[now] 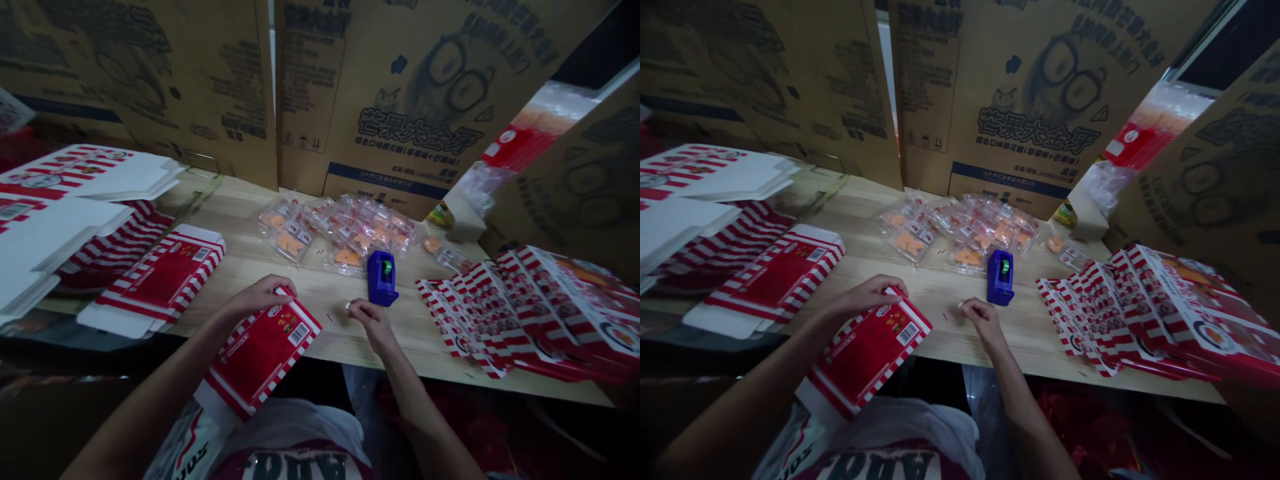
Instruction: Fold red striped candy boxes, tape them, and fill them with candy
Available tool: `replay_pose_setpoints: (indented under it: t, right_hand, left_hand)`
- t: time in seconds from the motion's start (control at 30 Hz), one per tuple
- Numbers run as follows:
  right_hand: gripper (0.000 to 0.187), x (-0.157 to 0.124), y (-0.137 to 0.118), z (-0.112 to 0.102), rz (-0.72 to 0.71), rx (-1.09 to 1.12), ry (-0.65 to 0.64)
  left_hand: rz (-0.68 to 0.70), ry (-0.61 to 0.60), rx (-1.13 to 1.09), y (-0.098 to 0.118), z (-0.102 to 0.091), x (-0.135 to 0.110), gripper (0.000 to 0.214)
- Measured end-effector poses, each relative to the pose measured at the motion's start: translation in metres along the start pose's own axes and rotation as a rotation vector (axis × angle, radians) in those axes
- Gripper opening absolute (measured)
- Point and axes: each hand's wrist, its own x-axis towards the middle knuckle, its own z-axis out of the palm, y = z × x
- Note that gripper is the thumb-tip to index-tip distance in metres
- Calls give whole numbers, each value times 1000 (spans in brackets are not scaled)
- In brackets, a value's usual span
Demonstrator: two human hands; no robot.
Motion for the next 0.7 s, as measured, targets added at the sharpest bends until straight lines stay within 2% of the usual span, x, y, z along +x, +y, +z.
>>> replay_pose_setpoints:
  t: [0.1,0.17,0.23,0.33,0.43,0.57,0.7]
  right_hand:
    - [32,7,-30,36,-21,-68,-507]
    - [34,12,-41,55,-71,-150,-671]
    - [33,13,-45,67,-147,-295,-723]
    - [25,12,-41,75,-226,-561,-662]
    - [24,10,-32,77,-168,-619,-612]
    - [32,13,-21,78,49,-338,-648]
    - [53,10,-12,82,373,154,-938]
  left_hand:
    - [23,-97,61,-4,4,7,17]
    - [22,-112,60,-8,9,9,15]
    - [20,-137,52,-13,14,8,15]
    - [10,-164,35,-19,17,5,18]
    - [14,-171,33,-21,15,2,22]
    - [47,-217,42,-15,14,0,25]
    - [53,-310,-33,-3,15,-7,29]
